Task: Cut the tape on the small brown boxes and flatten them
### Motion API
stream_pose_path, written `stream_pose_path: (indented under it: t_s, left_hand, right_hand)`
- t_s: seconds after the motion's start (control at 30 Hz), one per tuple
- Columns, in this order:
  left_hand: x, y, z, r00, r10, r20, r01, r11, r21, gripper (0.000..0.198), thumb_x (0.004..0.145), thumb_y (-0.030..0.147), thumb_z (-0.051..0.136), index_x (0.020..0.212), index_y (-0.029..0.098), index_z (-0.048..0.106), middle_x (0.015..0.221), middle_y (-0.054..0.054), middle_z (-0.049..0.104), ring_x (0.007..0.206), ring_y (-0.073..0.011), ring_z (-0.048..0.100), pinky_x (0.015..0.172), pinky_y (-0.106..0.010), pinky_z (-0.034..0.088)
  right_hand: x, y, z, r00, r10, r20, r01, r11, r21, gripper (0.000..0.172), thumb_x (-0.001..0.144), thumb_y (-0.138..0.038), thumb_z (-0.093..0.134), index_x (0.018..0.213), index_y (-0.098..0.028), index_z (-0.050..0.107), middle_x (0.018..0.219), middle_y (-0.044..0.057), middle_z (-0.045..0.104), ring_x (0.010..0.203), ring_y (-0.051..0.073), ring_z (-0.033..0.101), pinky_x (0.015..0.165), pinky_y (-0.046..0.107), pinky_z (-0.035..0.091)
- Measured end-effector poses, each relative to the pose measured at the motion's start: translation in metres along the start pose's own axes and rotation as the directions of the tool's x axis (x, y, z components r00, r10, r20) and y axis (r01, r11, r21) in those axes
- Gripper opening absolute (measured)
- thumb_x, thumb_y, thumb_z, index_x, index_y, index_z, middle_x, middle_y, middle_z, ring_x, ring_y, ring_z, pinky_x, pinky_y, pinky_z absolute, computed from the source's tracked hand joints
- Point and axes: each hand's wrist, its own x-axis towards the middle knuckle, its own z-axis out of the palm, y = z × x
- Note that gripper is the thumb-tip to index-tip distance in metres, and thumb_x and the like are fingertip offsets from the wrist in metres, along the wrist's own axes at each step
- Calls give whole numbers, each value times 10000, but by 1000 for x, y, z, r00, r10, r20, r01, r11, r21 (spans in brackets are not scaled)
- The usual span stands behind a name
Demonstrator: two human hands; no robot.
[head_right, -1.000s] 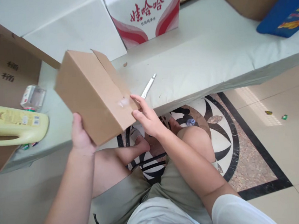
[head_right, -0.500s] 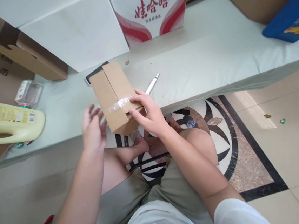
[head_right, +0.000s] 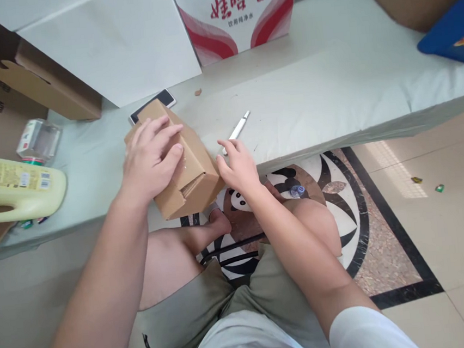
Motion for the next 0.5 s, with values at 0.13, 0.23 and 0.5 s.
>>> stream_pose_path:
  t_s: [0.13, 0.23, 0.5]
  left_hand:
    - [-5, 3, -1, 1000, 7, 7, -8, 1000, 9, 473, 968, 451, 481, 1406, 373, 642, 1630, 11, 487, 1575, -366, 319, 1306, -589, 188]
    - [-5, 8, -2, 1000, -9, 18, 8, 1000, 27, 481, 970, 452, 460, 1410, 365, 635, 1639, 15, 478, 1580, -359, 311, 1306, -581, 195]
    - [-3, 1, -7, 999, -47, -5, 47, 999, 0, 444, 954, 451, 460, 1339, 357, 660, 1617, 24, 499, 1576, -332, 326, 1313, -537, 209]
  right_hand:
    - [20, -2, 11, 992, 125, -15, -124, 955, -270, 539, 955, -338, 524, 1482, -242, 570, 1664, 171, 386, 1488, 398, 429, 1179, 626, 385]
    - [22, -4, 9, 991, 129, -20, -128, 930, -344, 397, 933, -355, 556, 1272, -218, 711, 1659, 151, 410, 1451, 429, 433, 1144, 645, 397]
    - [18, 17, -21, 967, 241, -90, -257, 897, -361, 432, 839, -111, 506, 1263, -115, 586, 1226, 235, 642, 975, 308, 658, 891, 472, 516]
